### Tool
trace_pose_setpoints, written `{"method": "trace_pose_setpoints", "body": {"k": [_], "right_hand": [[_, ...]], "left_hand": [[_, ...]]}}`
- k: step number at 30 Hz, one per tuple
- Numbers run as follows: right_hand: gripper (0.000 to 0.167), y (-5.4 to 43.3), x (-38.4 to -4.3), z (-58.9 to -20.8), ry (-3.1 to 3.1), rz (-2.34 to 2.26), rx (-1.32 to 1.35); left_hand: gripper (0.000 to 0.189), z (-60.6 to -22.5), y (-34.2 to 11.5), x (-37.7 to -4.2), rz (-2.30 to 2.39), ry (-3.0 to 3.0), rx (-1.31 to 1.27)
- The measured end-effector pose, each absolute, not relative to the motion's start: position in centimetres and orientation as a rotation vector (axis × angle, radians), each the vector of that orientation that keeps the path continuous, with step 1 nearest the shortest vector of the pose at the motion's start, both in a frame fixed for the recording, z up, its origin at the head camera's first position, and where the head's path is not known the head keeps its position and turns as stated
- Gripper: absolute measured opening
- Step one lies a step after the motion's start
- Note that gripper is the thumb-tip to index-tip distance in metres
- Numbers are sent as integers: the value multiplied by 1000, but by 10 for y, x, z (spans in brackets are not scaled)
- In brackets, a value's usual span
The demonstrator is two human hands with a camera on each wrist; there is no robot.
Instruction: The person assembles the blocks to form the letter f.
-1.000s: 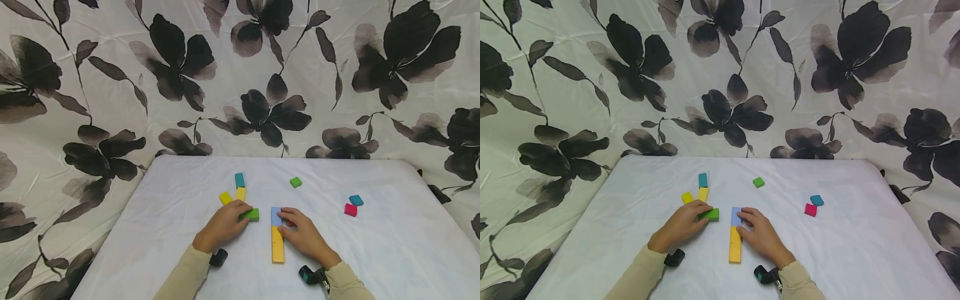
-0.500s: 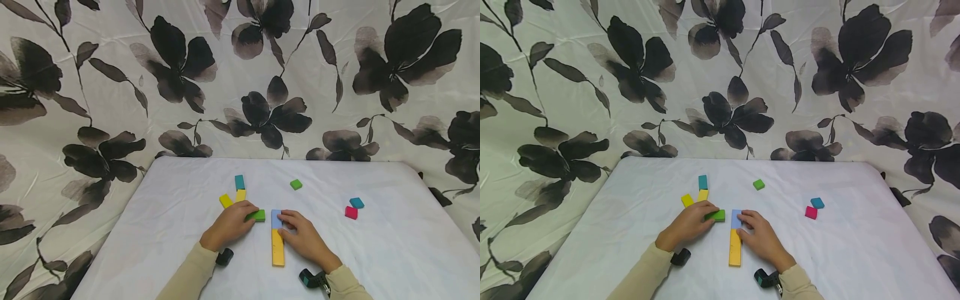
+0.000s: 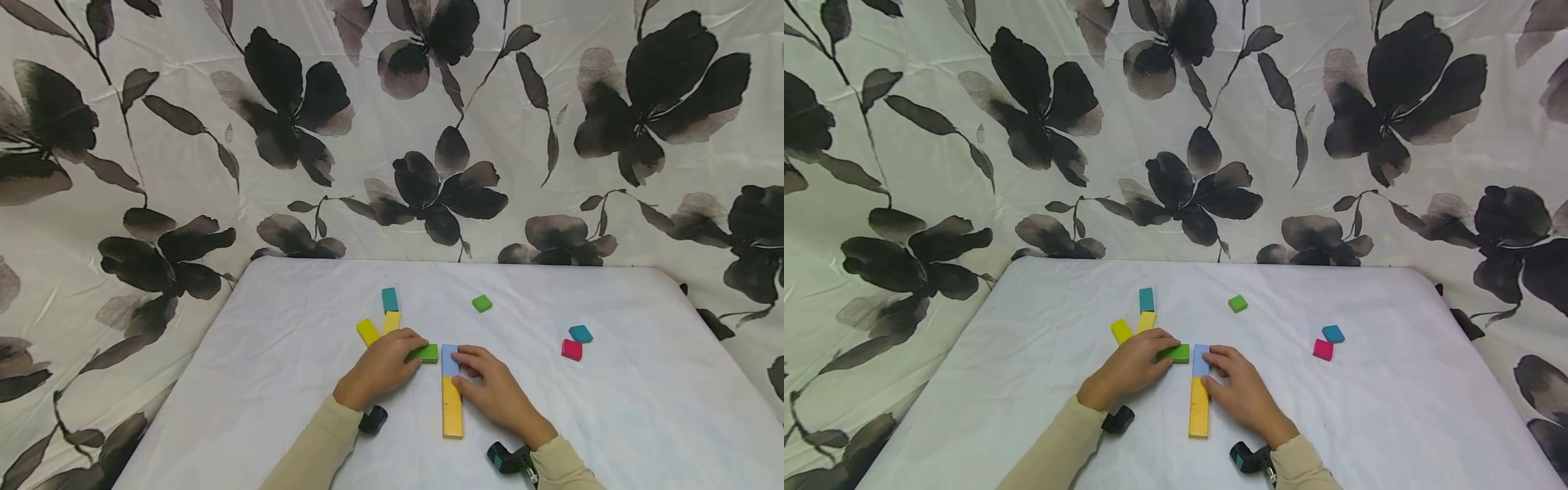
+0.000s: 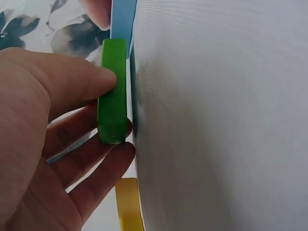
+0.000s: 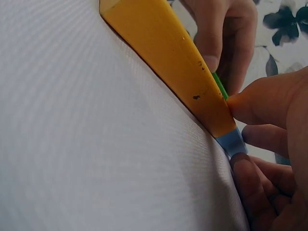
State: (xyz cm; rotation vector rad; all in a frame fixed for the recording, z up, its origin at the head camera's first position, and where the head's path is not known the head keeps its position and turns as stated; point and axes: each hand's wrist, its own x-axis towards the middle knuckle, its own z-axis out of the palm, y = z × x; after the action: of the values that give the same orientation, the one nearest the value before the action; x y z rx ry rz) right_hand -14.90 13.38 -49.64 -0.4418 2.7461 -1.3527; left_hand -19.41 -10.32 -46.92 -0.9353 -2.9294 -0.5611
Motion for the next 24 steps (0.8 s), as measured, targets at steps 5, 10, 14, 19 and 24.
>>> {"method": "trace_pose_setpoints", "body": {"k": [5, 10, 14, 19, 24], "right_hand": [[42, 134, -149, -498, 2752, -1357, -462], [42, 134, -150, -497, 2750, -1348, -454], [43, 134, -149, -496, 2747, -1344, -446], [42, 134, -149, -496, 2746, -1342, -443], [42, 134, -149, -497, 2749, -1344, -443]], "left_hand": [[33, -471, -99, -195, -544, -2942, -920], [32, -471, -96, -197, -524, -2941, -920], [32, -472, -94, -197, -523, -2949, -911], [33, -471, -92, -196, -526, -2967, -900], [32, -472, -92, -196, -523, -2966, -898]]}}
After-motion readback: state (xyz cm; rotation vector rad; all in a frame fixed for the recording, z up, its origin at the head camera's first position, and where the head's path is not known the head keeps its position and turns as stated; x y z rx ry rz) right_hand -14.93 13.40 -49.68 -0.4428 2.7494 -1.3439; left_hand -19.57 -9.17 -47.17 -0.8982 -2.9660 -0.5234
